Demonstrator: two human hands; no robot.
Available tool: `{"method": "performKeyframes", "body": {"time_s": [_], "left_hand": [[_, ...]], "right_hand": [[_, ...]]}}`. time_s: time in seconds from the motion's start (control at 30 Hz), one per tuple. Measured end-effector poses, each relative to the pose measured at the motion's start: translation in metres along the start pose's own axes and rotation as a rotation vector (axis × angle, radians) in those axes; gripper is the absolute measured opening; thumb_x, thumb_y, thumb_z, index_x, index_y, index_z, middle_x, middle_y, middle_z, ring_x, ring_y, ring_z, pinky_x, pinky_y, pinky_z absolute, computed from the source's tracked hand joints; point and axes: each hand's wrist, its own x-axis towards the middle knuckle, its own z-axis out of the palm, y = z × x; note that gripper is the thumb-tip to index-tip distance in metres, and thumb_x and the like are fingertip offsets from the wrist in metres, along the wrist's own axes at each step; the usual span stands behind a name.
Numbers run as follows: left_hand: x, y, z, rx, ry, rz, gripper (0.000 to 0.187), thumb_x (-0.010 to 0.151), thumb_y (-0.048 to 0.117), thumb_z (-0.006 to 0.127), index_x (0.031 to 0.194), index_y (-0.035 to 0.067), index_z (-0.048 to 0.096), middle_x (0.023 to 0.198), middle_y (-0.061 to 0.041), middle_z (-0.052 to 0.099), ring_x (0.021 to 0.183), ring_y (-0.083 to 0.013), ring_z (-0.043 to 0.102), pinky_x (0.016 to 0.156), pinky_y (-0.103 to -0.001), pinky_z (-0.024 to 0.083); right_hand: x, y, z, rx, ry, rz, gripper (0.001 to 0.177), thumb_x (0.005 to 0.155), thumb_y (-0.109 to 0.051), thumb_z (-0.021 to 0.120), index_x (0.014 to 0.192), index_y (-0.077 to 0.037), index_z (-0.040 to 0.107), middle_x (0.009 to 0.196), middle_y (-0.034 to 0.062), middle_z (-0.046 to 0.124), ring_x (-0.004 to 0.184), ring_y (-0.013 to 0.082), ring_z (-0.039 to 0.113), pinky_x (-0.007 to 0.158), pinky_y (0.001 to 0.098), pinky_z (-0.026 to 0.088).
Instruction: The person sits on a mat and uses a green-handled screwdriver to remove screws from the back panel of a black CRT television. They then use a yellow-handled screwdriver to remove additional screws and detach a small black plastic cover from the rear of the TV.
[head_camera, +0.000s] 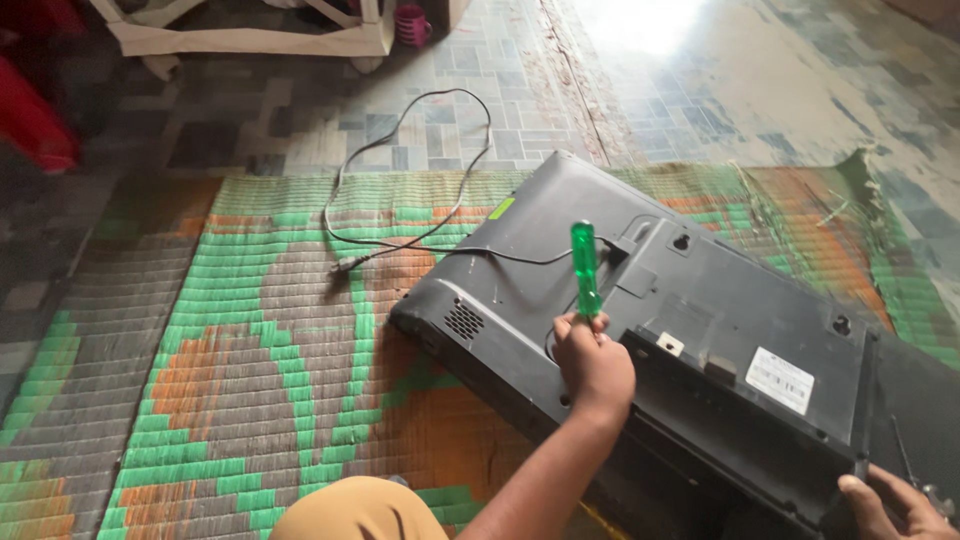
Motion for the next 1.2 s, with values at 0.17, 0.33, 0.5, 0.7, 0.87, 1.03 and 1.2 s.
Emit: {"method": "performKeyframes", "body": {"time_s": [0.17,0.33,0.5,0.7,0.87,1.03,1.2], "left_hand": [[0.007,-0.002,-0.002,-0.05,-0.019,-0.007,0.014,0.082,-0.009,0.049,0.086,0.003,0.054,0.105,-0.009,0.059,0.095,-0.0293,0.059,0.085,-0.04,0.048],[0.005,0.004,-0.003,-0.127,-0.056,0.01,0.015,0.083,-0.01,0.048,0.087,0.004,0.052,0.101,-0.008,0.057,0.082,-0.0216,0.058,0.077,-0.032,0.05],[0.006,0.011,-0.007,-0.196,-0.118,-0.054,0.016,0.087,-0.01,0.046,0.088,0.005,0.048,0.1,-0.005,0.052,0.076,-0.0158,0.051,0.07,-0.03,0.048],[0.016,0.02,-0.018,-0.259,-0.166,-0.087,0.017,0.087,-0.011,0.046,0.088,0.007,0.048,0.1,-0.006,0.048,0.077,-0.0125,0.052,0.07,-0.026,0.047],[0.025,0.019,-0.025,-0.29,-0.201,-0.055,0.018,0.086,-0.011,0.048,0.088,0.007,0.05,0.095,-0.005,0.046,0.075,-0.0105,0.047,0.066,-0.024,0.042],[0.029,0.021,-0.026,-0.3,-0.265,-0.126,0.018,0.088,-0.009,0.047,0.089,0.009,0.047,0.084,-0.003,0.041,0.066,-0.0096,0.04,0.056,-0.027,0.036],[0.022,0.02,-0.024,-0.253,-0.272,-0.098,0.018,0.086,-0.008,0.05,0.087,0.01,0.049,0.086,0.002,0.044,0.066,-0.0062,0.043,0.057,-0.024,0.04]], "right_hand": [[-0.017,-0.02,-0.013,0.016,0.002,-0.08,0.046,0.096,-0.026,0.082,0.124,0.009,0.07,0.107,0.0213,0.074,0.107,0.0257,0.071,0.104,0.0389,0.053],[-0.027,-0.077,-0.027,-0.196,-0.05,0.043,0.042,0.097,-0.025,0.08,0.123,0.008,0.073,0.108,0.0255,0.073,0.112,0.0314,0.069,0.097,0.043,0.053],[-0.038,-0.119,-0.032,-0.049,-0.065,0.022,0.042,0.097,-0.028,0.076,0.123,0.005,0.072,0.11,0.0212,0.074,0.109,0.0284,0.07,0.096,0.0402,0.054],[-0.041,-0.14,-0.035,-0.141,-0.056,0.06,0.049,0.097,-0.033,0.077,0.127,0.005,0.07,0.113,0.0232,0.073,0.105,0.0292,0.071,0.09,0.0416,0.055],[-0.044,-0.151,-0.037,-0.136,-0.032,-0.019,0.053,0.096,-0.035,0.077,0.128,0.007,0.07,0.118,0.0223,0.073,0.109,0.0286,0.069,0.091,0.0389,0.053],[-0.045,-0.159,-0.039,-0.112,-0.027,-0.049,0.051,0.097,-0.034,0.076,0.126,0.007,0.07,0.112,0.0221,0.074,0.109,0.0275,0.07,0.092,0.0372,0.053],[-0.044,-0.157,-0.041,-0.107,-0.031,-0.092,0.051,0.097,-0.034,0.077,0.126,0.008,0.069,0.119,0.021,0.073,0.112,0.026,0.069,0.093,0.0368,0.053]]}}
